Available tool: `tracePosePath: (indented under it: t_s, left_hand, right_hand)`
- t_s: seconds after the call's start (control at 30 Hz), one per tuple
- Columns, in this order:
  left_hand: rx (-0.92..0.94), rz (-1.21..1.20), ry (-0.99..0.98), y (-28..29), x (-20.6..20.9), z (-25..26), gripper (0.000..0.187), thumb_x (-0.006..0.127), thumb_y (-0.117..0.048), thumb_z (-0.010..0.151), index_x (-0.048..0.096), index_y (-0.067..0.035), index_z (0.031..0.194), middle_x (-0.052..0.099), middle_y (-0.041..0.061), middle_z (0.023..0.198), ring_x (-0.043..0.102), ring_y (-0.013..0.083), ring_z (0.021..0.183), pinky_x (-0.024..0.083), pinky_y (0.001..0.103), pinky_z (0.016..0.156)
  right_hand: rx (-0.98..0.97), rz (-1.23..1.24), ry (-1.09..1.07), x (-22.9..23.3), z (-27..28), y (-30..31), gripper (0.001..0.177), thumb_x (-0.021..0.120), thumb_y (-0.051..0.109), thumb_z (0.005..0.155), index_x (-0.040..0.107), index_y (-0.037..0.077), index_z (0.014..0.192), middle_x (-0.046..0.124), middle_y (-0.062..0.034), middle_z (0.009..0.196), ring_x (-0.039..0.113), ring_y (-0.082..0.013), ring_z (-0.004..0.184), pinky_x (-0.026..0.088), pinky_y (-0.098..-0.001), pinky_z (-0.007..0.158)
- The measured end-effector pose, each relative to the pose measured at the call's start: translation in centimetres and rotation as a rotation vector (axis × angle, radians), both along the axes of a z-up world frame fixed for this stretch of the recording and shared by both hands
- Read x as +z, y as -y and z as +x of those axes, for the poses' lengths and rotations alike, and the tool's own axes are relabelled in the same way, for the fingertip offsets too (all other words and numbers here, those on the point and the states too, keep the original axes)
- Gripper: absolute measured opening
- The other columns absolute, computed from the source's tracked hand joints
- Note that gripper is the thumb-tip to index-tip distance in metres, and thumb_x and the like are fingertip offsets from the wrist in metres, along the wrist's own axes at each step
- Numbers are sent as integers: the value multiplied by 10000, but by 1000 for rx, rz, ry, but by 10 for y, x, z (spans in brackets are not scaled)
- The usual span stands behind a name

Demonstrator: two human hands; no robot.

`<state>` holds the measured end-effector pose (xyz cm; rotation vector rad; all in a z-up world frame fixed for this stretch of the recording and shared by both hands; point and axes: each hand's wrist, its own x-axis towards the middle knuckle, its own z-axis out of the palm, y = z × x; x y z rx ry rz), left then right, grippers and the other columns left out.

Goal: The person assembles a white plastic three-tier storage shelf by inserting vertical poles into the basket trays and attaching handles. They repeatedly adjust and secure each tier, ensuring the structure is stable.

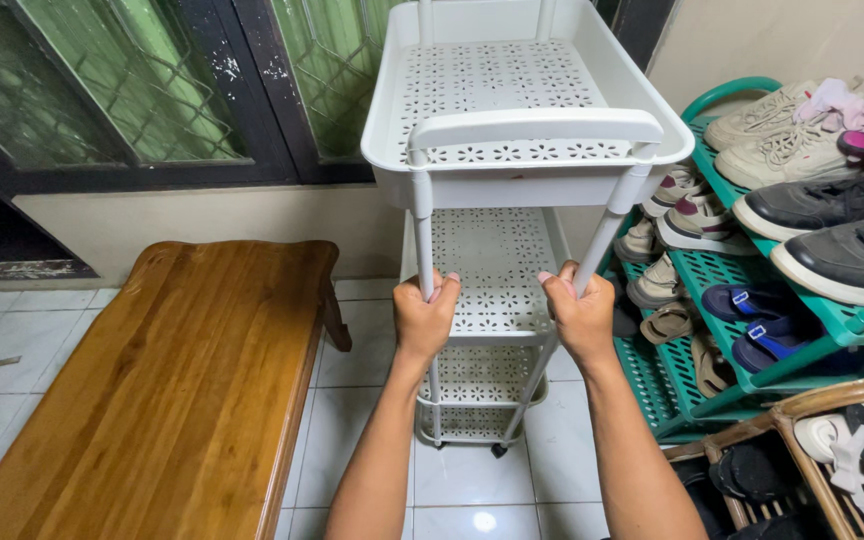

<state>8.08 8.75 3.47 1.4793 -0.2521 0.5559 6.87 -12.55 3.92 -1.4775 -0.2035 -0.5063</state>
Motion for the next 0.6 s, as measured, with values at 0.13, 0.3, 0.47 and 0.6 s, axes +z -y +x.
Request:
tracePosePath:
  t_s: [0.13, 0.3, 0.47, 0.6]
  left_hand:
    - [-320, -26, -105, -21, 2, 7, 439, 694, -55, 885, 376, -111, 587, 400, -71, 528, 347, 31, 497, 285, 265, 456]
    - [-308, -55, -60, -19, 4, 4, 445, 679, -35, 905, 365, -113, 600, 383, -76, 557, 323, 25, 527, 273, 262, 473]
    - [178, -29, 11, 15, 4, -5, 396, 682, -34, 863, 389, -88, 602, 405, -46, 522, 369, 38, 509, 330, 269, 449]
    - [340, -6, -3, 23, 6, -5, 407, 702, -42, 847, 401, -71, 574, 405, -28, 489, 377, 53, 476, 345, 273, 447]
  right_hand:
    - [7, 7, -13, -1, -2, 0, 408, 689, 94, 940, 407, 121, 646, 462, 58, 576, 392, -23, 511, 316, -231, 469]
    - [24, 12, 3, 0, -2, -1, 401, 686, 89, 946, 412, 119, 656, 461, 60, 584, 389, -22, 518, 313, -230, 476]
    - [16, 33, -9, -4, -1, 1, 398, 683, 87, 946, 410, 117, 658, 468, 54, 582, 385, -26, 513, 307, -231, 471]
    - [6, 25, -1, -4, -1, 2, 389, 684, 86, 943, 421, 118, 657, 472, 50, 577, 401, -28, 512, 322, -231, 476]
